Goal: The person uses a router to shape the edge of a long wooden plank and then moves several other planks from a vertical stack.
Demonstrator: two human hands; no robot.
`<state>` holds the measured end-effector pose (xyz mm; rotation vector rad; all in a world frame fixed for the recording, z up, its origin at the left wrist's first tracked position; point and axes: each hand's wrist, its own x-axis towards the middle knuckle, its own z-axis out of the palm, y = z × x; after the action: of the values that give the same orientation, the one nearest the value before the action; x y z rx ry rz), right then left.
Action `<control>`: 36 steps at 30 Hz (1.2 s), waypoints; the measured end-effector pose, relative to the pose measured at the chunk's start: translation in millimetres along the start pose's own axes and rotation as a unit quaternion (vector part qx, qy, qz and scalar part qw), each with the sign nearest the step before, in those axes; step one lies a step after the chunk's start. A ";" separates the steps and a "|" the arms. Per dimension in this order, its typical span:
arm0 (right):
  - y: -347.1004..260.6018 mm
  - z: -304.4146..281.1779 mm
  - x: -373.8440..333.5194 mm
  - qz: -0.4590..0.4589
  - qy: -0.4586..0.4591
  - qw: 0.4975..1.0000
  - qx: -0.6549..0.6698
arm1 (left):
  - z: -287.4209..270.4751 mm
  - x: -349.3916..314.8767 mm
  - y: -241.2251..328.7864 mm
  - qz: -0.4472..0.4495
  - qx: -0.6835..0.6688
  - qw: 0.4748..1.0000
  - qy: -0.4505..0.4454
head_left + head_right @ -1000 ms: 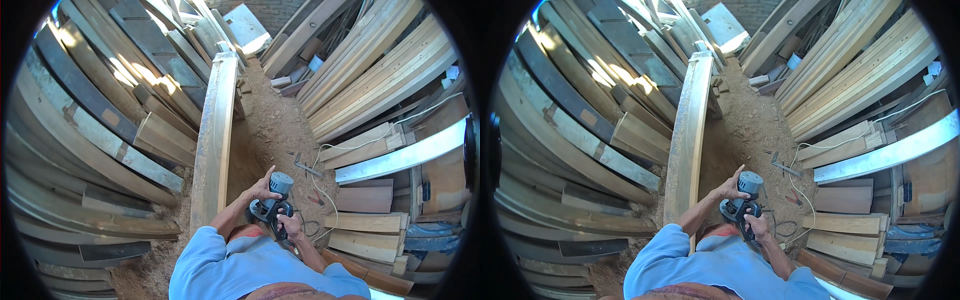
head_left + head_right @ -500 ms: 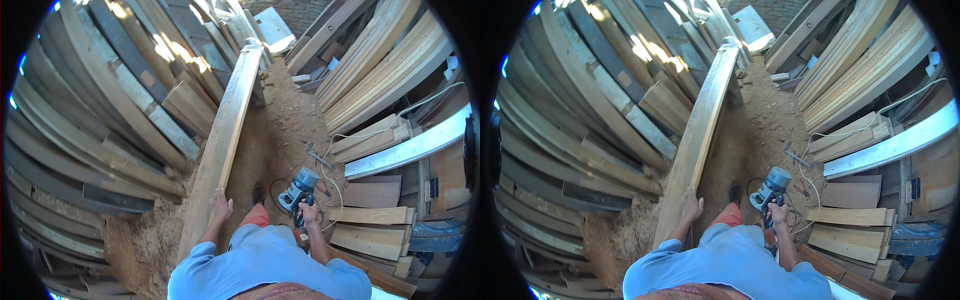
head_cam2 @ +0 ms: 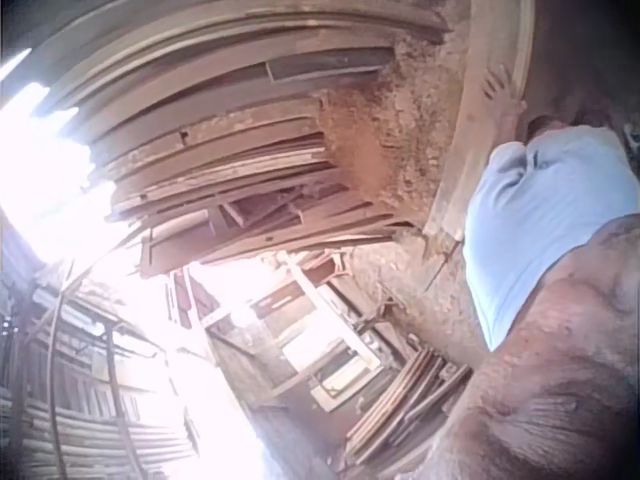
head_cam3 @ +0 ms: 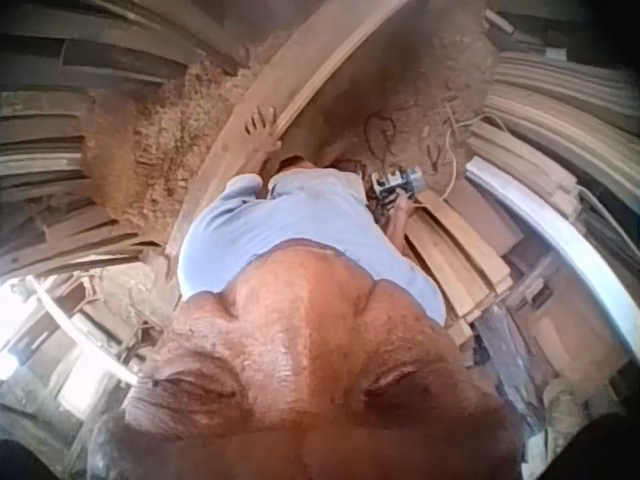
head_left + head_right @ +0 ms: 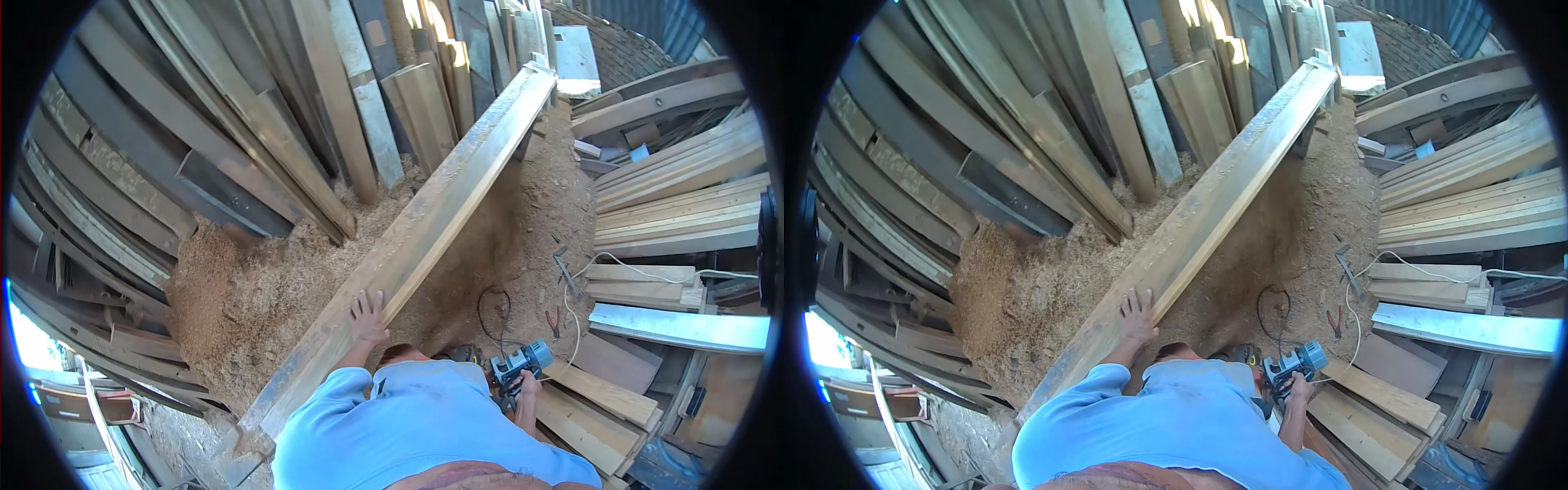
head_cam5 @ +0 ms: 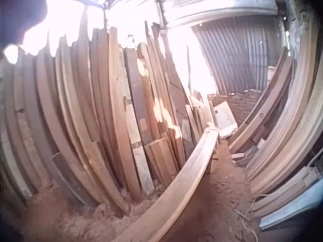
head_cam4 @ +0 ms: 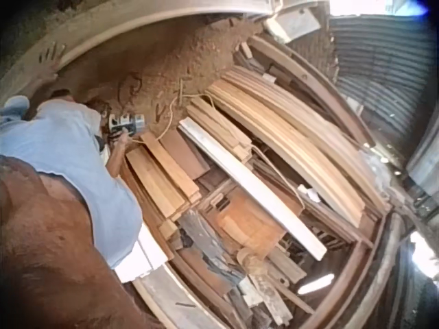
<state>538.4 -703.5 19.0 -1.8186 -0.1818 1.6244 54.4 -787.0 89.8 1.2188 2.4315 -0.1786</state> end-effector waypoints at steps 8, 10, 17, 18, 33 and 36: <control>48.0 43.9 -63.1 -0.061 -0.042 0.997 0.023 | -5.8 -6.5 -16.3 0.036 -0.026 0.999 0.004; 59.8 47.9 -80.7 -0.074 -0.064 0.995 0.035 | -5.6 -6.9 -15.2 0.055 -0.039 0.998 0.006; 116.4 91.2 -167.3 -0.082 -0.152 0.985 0.015 | 50.7 11.7 -76.7 0.139 -0.121 0.975 0.124; 126.0 94.0 -172.8 -0.083 -0.160 0.984 0.009 | 59.3 5.1 -94.1 0.136 -0.113 0.975 0.138; 246.2 62.1 -229.4 -0.073 -0.162 0.980 -0.093 | 117.1 -227.0 -315.4 0.011 -0.082 0.991 0.107; 261.1 48.7 -256.0 -0.096 -0.173 0.975 -0.102 | 110.3 -224.0 -311.8 0.004 -0.078 0.991 0.108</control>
<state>354.0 -1016.4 83.5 -1.5913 -0.6810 1.8228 -39.3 -1174.3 61.8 1.2338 2.5657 0.1501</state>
